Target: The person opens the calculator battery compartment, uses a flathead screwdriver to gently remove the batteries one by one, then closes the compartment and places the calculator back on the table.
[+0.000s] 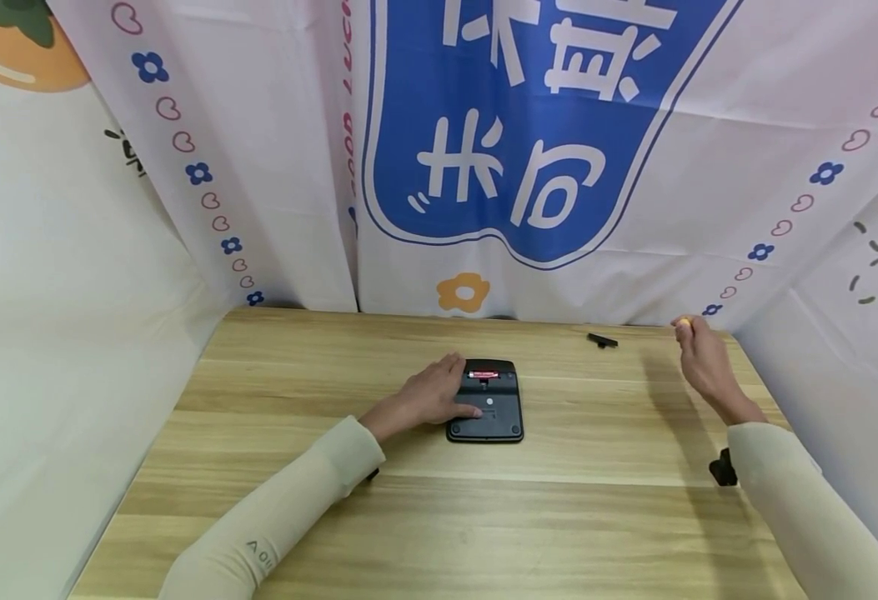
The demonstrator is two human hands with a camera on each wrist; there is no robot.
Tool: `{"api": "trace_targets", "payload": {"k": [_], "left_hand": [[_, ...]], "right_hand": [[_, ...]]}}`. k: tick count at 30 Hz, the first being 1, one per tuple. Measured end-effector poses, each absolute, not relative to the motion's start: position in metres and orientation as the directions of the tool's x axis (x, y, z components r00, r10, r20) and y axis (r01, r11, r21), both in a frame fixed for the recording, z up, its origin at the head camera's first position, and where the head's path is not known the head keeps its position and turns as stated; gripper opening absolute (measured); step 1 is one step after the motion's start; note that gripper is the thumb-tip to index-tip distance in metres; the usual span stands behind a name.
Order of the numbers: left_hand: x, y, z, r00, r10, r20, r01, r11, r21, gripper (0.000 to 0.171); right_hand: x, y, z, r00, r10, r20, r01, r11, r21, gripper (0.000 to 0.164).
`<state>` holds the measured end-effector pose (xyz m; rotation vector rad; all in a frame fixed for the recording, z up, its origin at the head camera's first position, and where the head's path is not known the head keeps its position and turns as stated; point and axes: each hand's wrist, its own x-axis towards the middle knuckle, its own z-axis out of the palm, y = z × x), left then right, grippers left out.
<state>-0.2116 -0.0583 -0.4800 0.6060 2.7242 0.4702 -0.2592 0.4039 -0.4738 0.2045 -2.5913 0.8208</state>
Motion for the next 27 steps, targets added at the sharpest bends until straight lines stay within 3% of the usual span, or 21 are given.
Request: {"api": "trace_targets", "payload": {"k": [6,14,27], "left_hand": [[-0.212,-0.059,-0.48,-0.863,0.453,-0.222,0.352,0.856,0.378,0.099],[-0.212,-0.058,-0.48,-0.865,0.449,-0.223,0.349,0.858,0.376,0.099],[-0.21,-0.059,-0.478,-0.858,0.464,-0.221,0.367,0.854,0.37,0.099]], "right_hand": [[-0.261,0.398,-0.463,-0.93,0.077,0.361,-0.194,0.73,-0.656,0.04],[-0.264,0.393,-0.454,-0.95,0.155,0.271,-0.135,0.579,-0.804,0.03],[-0.263,0.382,-0.45,-0.95,0.218,0.224,-0.178,0.211,-0.961,0.022]]}}
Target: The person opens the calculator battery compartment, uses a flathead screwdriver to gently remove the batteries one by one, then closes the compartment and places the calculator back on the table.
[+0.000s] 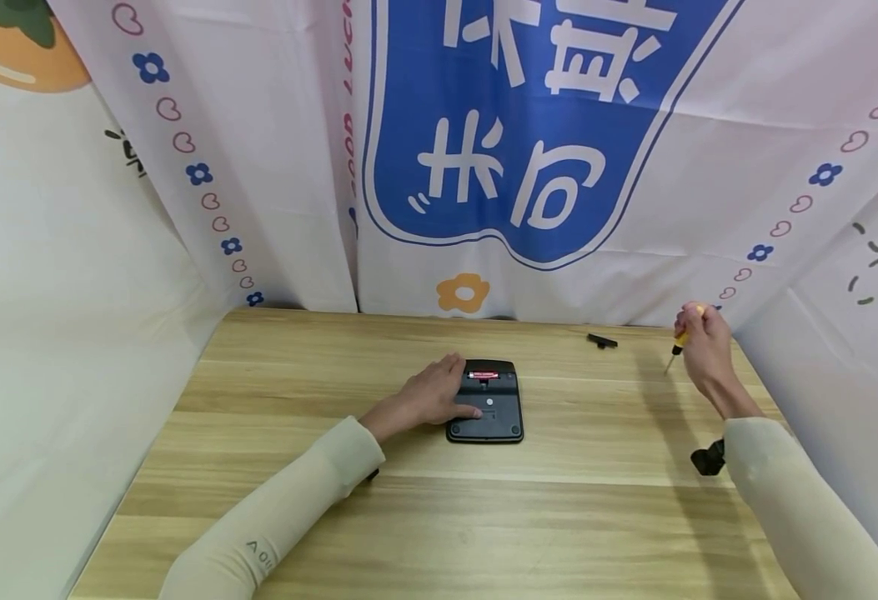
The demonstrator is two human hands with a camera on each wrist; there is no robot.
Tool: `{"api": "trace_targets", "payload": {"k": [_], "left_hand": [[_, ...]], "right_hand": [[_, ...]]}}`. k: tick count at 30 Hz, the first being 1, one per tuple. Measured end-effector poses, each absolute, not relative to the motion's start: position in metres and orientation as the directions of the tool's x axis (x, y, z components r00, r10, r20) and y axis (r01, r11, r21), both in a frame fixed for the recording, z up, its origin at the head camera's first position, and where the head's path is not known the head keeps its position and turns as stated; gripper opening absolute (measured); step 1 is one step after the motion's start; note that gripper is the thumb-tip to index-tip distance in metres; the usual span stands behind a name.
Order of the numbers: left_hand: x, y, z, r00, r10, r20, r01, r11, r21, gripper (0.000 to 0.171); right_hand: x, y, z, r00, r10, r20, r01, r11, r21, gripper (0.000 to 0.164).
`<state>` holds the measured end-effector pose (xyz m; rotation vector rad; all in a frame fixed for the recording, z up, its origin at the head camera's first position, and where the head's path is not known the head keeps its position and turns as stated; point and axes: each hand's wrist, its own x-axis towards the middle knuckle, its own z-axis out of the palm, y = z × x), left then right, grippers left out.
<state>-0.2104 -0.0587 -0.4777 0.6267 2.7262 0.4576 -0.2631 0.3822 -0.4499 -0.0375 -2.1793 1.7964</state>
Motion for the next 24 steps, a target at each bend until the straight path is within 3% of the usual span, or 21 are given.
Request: {"api": "trace_targets", "payload": {"k": [8,19,24], "left_hand": [[-0.21,-0.059,-0.478,-0.858,0.463,-0.223,0.363,0.853,0.376,0.1],[-0.21,-0.059,-0.478,-0.86,0.464,-0.212,0.365,0.85,0.381,0.099],[-0.211,-0.059,-0.479,-0.86,0.464,-0.215,0.363,0.85,0.381,0.099]], "right_hand": [[-0.267,0.366,-0.446,-0.957,0.224,0.186,-0.227,-0.173,-0.959,0.022],[-0.262,0.339,-0.438,-0.962,0.148,0.229,-0.271,-0.419,-0.867,0.021],[-0.259,0.328,-0.433,-0.968,0.074,0.242,-0.248,-0.468,-0.848,0.022]]}}
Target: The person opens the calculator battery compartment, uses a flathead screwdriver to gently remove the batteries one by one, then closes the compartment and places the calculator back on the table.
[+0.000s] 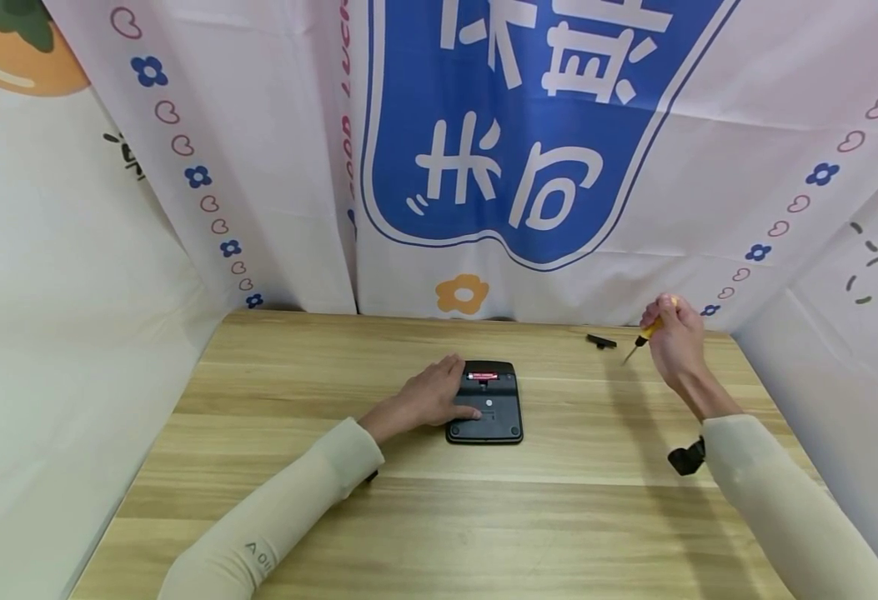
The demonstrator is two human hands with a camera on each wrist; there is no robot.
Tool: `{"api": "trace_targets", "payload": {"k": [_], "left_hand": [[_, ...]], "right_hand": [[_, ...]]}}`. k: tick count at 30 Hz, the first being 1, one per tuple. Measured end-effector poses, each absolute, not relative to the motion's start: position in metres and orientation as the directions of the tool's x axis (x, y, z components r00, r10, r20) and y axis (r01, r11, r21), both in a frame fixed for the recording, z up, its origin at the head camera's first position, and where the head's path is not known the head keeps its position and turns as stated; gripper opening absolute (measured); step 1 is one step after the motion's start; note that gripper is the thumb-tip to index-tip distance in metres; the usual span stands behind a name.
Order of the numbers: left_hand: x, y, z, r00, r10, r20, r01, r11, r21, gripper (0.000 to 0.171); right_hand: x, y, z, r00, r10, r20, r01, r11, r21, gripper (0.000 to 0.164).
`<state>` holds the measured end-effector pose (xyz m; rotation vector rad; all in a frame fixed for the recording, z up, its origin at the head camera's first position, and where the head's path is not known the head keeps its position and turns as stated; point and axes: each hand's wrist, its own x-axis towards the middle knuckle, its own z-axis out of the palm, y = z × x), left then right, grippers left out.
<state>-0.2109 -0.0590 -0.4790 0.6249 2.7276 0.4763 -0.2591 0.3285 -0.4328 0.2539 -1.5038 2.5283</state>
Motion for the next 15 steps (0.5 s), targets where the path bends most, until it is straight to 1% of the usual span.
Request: {"api": "trace_targets", "payload": {"k": [4,11,15], "left_hand": [[-0.211,-0.059,-0.479,-0.859,0.464,-0.217,0.365,0.851,0.378,0.099],[-0.21,-0.058,-0.479,-0.859,0.463,-0.217,0.365,0.852,0.376,0.098],[-0.209,-0.059,-0.478,-0.86,0.46,-0.218,0.362,0.854,0.374,0.098]], "right_hand": [[-0.256,0.319,-0.428,-0.971,0.038,0.237,-0.226,-0.474,-0.851,0.022],[-0.253,0.301,-0.425,-0.972,0.035,0.231,-0.218,-0.491,-0.843,0.023],[-0.251,0.29,-0.425,-0.968,0.022,0.251,-0.229,-0.498,-0.836,0.025]]}}
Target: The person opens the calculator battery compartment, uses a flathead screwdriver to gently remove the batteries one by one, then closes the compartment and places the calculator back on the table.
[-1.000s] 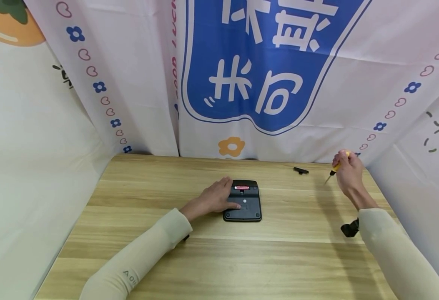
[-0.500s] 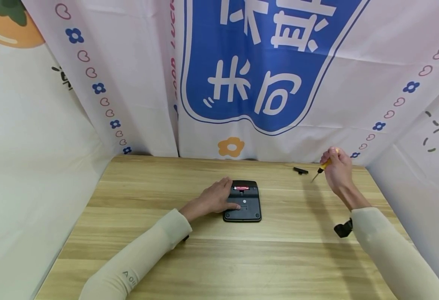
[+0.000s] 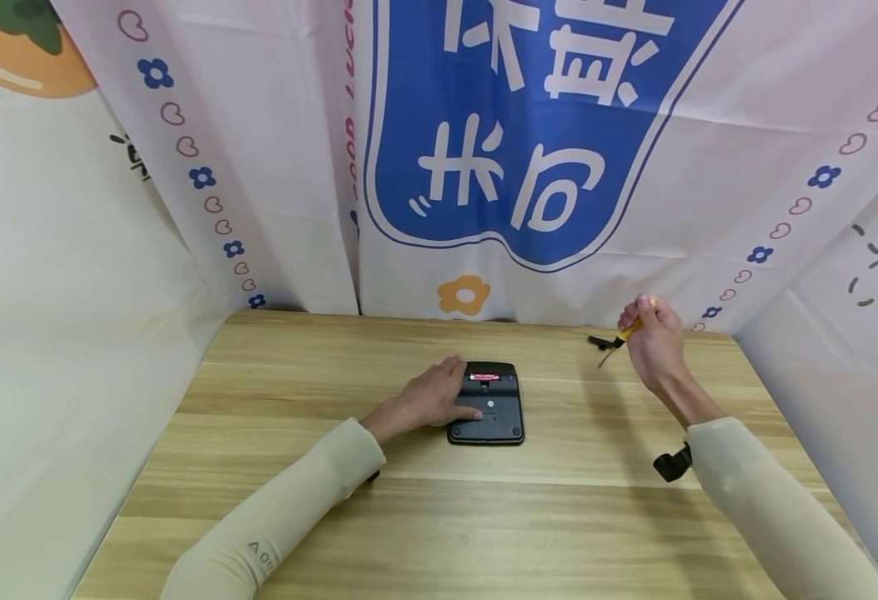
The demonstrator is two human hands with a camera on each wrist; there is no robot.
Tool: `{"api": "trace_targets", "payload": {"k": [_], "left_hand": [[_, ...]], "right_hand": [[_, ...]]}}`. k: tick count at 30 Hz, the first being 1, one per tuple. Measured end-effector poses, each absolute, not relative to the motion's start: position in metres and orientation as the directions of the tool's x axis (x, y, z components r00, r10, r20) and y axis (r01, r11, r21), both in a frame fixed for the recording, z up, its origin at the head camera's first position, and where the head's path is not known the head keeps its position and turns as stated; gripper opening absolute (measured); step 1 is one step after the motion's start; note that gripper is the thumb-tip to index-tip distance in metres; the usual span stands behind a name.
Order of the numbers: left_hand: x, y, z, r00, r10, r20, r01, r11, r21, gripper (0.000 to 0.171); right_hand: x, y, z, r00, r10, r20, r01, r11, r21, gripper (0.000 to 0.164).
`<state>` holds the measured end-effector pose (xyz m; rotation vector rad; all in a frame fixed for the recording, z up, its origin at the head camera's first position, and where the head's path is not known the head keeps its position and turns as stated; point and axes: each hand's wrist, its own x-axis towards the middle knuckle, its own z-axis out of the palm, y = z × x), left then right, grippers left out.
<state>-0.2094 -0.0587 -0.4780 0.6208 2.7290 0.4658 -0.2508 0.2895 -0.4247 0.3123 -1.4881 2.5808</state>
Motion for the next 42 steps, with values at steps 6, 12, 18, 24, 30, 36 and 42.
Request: {"api": "trace_targets", "payload": {"k": [6,12,18,24,30,36,42], "left_hand": [[-0.208,-0.058,-0.477,-0.859,0.464,-0.219,0.366,0.854,0.37,0.099],[-0.207,-0.058,-0.478,-0.859,0.462,-0.22,0.364,0.854,0.371,0.099],[-0.208,-0.058,-0.479,-0.858,0.465,-0.22,0.367,0.853,0.371,0.099],[-0.209,-0.058,-0.478,-0.852,0.477,-0.214,0.383,0.848,0.366,0.099],[-0.211,-0.058,-0.478,-0.848,0.483,-0.218,0.386,0.845,0.371,0.099],[-0.21,-0.057,-0.478,-0.849,0.48,-0.219,0.381,0.845,0.376,0.099],[-0.21,-0.058,-0.478,-0.853,0.472,-0.225,0.365,0.846,0.389,0.1]], "right_hand": [[-0.249,0.275,-0.426,-0.964,0.006,0.267,-0.236,-0.487,-0.841,0.025],[-0.246,0.262,-0.428,-0.964,0.01,0.266,-0.238,-0.477,-0.846,0.025],[-0.245,0.25,-0.427,-0.964,0.018,0.266,-0.243,-0.466,-0.851,0.027],[-0.246,0.236,-0.423,-0.966,0.03,0.258,-0.243,-0.446,-0.861,0.027],[-0.245,0.223,-0.424,-0.968,0.027,0.249,-0.235,-0.442,-0.866,0.026],[-0.243,0.21,-0.428,-0.969,0.024,0.247,-0.232,-0.445,-0.865,0.027],[-0.243,0.196,-0.429,-0.966,0.028,0.258,-0.244,-0.433,-0.868,0.026]]}}
